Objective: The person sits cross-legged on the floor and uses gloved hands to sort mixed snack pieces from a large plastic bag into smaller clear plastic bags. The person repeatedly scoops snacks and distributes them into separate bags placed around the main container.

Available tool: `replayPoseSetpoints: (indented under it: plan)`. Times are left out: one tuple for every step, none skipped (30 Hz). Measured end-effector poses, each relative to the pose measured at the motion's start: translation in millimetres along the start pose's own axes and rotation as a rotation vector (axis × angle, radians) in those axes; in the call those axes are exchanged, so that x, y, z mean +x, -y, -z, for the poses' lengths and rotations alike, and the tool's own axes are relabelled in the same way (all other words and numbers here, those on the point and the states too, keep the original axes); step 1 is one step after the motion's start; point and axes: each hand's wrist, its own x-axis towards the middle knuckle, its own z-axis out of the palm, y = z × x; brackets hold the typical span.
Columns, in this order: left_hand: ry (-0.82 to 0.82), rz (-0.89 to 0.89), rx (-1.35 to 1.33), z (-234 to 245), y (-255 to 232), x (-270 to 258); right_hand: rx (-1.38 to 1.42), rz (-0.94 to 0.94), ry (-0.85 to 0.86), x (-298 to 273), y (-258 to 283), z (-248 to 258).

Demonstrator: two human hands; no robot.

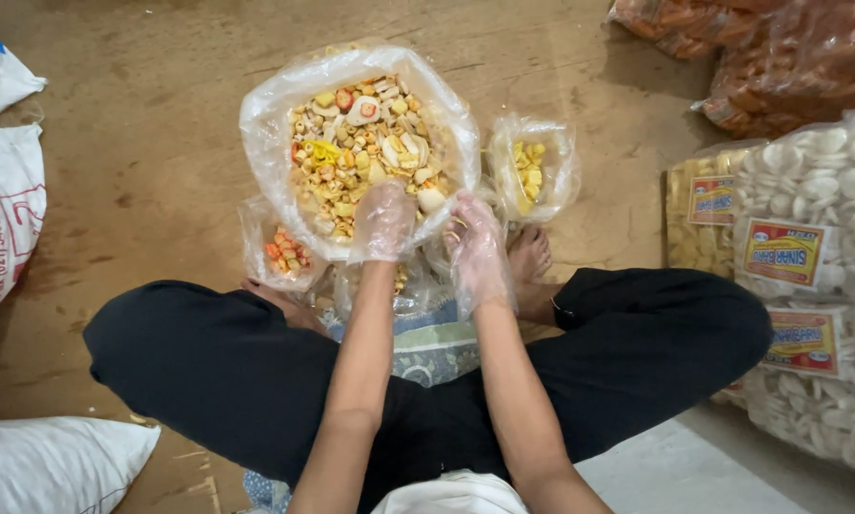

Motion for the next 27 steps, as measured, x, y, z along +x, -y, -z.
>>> replayPoseSetpoints:
  plan:
    - [-0.014,-0.103,0.009,-0.5,1.3,-0.5,-0.023,-0.006,-0.010,-4.8,2.8,-4.5]
    - [-0.028,-0.205,0.018,-1.3,2.5,-0.8,-0.046,-0.012,-0.019,-9.3,5.5,-8.8]
    - [-0.026,-0.205,0.017,-0.3,0.1,-1.8,-0.046,-0.013,-0.022,-5.1,2.8,-5.1]
    - [-0.034,-0.131,-0.019,0.5,-2.1,-2.7,-0.046,-0.018,-0.011,-0.8,-0.1,-1.3]
    - [-0.042,-0.052,-0.054,1.7,-3.1,-4.7,-0.047,-0.026,0.001,3.0,-4.2,2.2]
    - [-0.039,-0.049,-0.053,3.5,-2.0,-1.8,-0.047,-0.031,0.000,0.2,-3.4,0.4]
    - [0.015,-0.014,-0.123,5.4,-1.6,2.2,-0.047,-0.034,-0.013,-1.7,-1.7,-1.8]
    - [0.070,0.021,-0.193,7.6,-1.3,5.9,-0.047,-0.036,-0.025,-3.9,0.2,-4.0]
    - [0.069,0.021,-0.193,20.9,-4.8,2.1,-0.047,-0.036,-0.024,-3.3,-0.2,-3.4]
    - [0.105,-0.059,-0.314,34.3,-8.5,-1.9,-0.057,-0.036,-0.020,-3.0,-0.5,-2.7]
    - [0.141,-0.141,-0.435,47.9,-12.2,-5.8,-0.066,-0.035,-0.016,-2.6,-0.9,-2.3]
    - [0.140,-0.141,-0.434,45.5,-11.4,-6.2,-0.066,-0.035,-0.015,-2.5,-0.4,-3.6]
    - [0.134,-0.178,-0.365,43.0,-10.5,-7.1,-0.081,-0.026,-0.024,-2.8,-0.1,-4.7]
    - [0.128,-0.214,-0.295,40.4,-9.6,-8.0,-0.097,-0.016,-0.034,-3.1,0.1,-5.7]
    - [0.128,-0.214,-0.295,34.9,-7.6,-7.6,-0.097,-0.017,-0.034,-4.6,1.0,-7.0]
    - [0.119,-0.268,-0.191,29.2,-5.5,-7.1,-0.088,-0.017,-0.031,-6.0,1.8,-8.2]
    - [0.110,-0.322,-0.087,23.2,-3.6,-7.1,-0.079,-0.017,-0.029,-8.0,2.6,-8.9]
    - [0.112,-0.322,-0.087,16.5,0.4,-5.7,-0.079,-0.017,-0.030,-10.5,3.7,-10.0]
    - [0.095,-0.337,-0.091,10.7,4.5,-3.3,-0.078,-0.015,-0.035,-12.1,4.9,-12.2]
    - [0.079,-0.351,-0.095,5.0,8.6,-0.9,-0.077,-0.013,-0.040,-13.9,6.2,-14.4]
    - [0.078,-0.351,-0.094,8.0,6.2,-2.8,-0.076,-0.013,-0.040,-10.6,4.0,-12.0]
    - [0.096,-0.324,-0.052,10.8,3.7,-4.7,-0.086,-0.015,-0.038,-7.3,1.7,-9.5]
    - [0.114,-0.297,-0.010,13.2,1.0,-6.7,-0.096,-0.017,-0.037,-4.1,-0.5,-6.5]
    - [0.114,-0.298,-0.009,12.9,2.0,-9.1,-0.095,-0.017,-0.037,-9.4,3.3,-10.9]
    - [0.107,-0.295,-0.013,12.6,2.9,-11.5,-0.099,-0.018,-0.033,-14.5,7.1,-15.3]
    - [0.101,-0.292,-0.016,12.3,3.9,-13.8,-0.103,-0.020,-0.029,-19.6,10.9,-19.9]
    - [0.101,-0.291,-0.015,12.9,5.6,-14.7,-0.102,-0.022,-0.028,-21.2,12.1,-21.5]
